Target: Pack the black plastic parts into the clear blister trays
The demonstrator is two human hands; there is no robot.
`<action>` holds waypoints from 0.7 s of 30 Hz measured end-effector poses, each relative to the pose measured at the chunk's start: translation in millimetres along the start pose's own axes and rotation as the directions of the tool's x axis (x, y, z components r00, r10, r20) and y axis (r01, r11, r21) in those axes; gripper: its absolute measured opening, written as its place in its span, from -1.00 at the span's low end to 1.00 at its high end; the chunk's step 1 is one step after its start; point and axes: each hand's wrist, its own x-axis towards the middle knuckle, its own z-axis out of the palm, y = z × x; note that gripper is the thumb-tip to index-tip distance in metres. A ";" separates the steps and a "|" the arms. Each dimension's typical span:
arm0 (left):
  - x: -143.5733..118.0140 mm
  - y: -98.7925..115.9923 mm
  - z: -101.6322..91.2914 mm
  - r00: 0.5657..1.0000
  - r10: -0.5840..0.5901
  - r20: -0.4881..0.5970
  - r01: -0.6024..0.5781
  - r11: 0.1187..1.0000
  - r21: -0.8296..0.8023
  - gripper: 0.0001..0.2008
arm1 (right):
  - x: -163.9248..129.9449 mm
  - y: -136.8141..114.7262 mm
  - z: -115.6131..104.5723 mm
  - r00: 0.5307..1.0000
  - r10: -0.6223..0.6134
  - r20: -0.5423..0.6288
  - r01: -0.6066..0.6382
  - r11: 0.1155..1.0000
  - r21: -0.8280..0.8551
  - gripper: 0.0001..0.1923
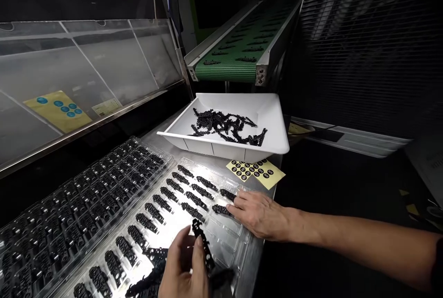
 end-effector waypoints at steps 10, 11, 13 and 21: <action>5.1 2.4 13.6 0.944 -0.288 0.159 0.307 0.944 -0.117 -0.49 | 3.1 -13.9 3.3 0.998 -0.018 -0.068 0.023 0.997 0.078 -0.71; 4.4 5.3 12.6 0.943 -0.302 0.139 0.323 0.933 -0.161 -0.51 | 2.3 -13.1 5.2 0.996 -0.013 -0.085 0.020 0.996 0.082 -0.71; 2.9 9.9 11.1 0.930 -0.352 0.105 0.368 0.898 -0.241 -0.54 | 0.0 -11.4 9.3 0.992 -0.015 -0.123 0.027 0.996 0.090 -0.69; -10.2 -4.1 14.0 0.996 -0.008 -0.093 -0.009 0.985 -0.174 -0.80 | -2.8 -17.4 4.2 0.998 0.058 -0.019 -0.054 0.982 0.182 -0.67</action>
